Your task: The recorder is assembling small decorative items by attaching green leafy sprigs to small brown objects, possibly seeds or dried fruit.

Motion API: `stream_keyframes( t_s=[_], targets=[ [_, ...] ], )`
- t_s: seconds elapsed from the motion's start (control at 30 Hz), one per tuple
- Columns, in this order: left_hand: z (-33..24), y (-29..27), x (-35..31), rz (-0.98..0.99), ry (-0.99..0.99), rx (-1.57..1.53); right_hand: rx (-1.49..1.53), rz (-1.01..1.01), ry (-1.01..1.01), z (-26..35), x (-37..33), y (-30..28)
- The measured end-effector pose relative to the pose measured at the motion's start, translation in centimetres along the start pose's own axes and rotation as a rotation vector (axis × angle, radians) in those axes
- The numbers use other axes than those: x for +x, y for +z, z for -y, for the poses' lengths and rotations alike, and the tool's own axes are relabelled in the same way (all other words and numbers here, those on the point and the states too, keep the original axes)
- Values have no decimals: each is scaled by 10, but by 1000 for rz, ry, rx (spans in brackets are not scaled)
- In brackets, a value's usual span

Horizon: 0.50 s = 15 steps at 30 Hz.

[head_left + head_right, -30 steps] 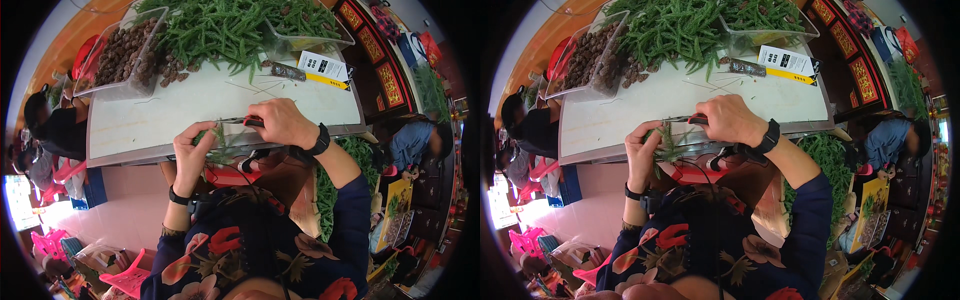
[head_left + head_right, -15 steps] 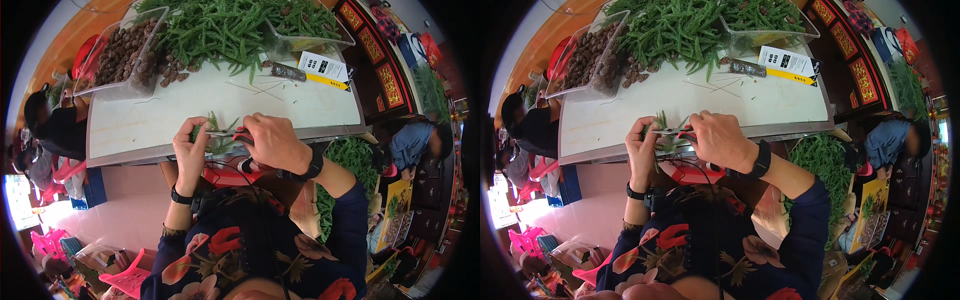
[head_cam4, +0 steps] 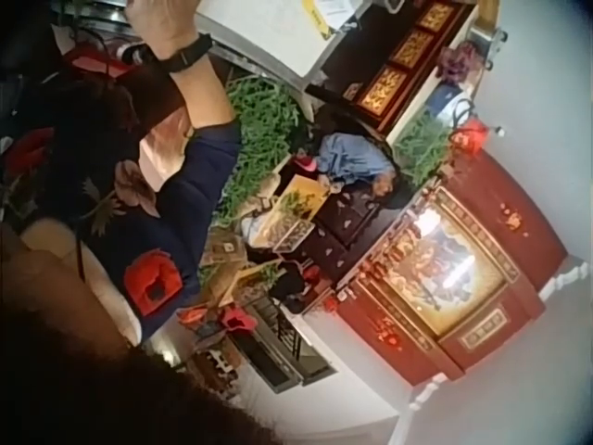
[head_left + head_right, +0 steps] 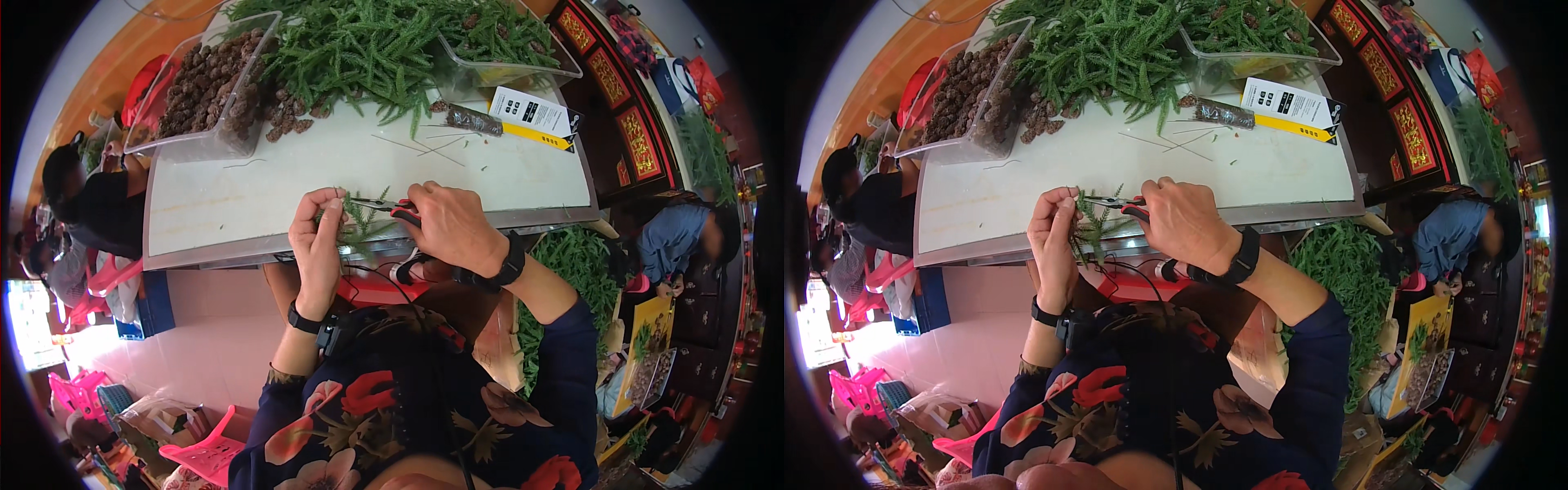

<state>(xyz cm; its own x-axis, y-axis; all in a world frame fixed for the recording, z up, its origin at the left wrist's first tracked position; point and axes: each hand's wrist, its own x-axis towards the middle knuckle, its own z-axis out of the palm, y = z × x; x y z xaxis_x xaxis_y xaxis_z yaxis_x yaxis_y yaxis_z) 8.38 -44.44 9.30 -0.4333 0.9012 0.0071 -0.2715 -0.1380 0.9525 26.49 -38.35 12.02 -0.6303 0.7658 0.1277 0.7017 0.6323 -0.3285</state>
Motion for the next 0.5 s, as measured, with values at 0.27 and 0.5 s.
stream_keyframes(
  t_s=[0.27,0.5],
  targets=[
    [2,-6,-3,116,206,240,1,74,-11,0,-4,4],
    [8,-20,3,224,29,205,33,-15,11,-8,-1,-10]
  ],
)
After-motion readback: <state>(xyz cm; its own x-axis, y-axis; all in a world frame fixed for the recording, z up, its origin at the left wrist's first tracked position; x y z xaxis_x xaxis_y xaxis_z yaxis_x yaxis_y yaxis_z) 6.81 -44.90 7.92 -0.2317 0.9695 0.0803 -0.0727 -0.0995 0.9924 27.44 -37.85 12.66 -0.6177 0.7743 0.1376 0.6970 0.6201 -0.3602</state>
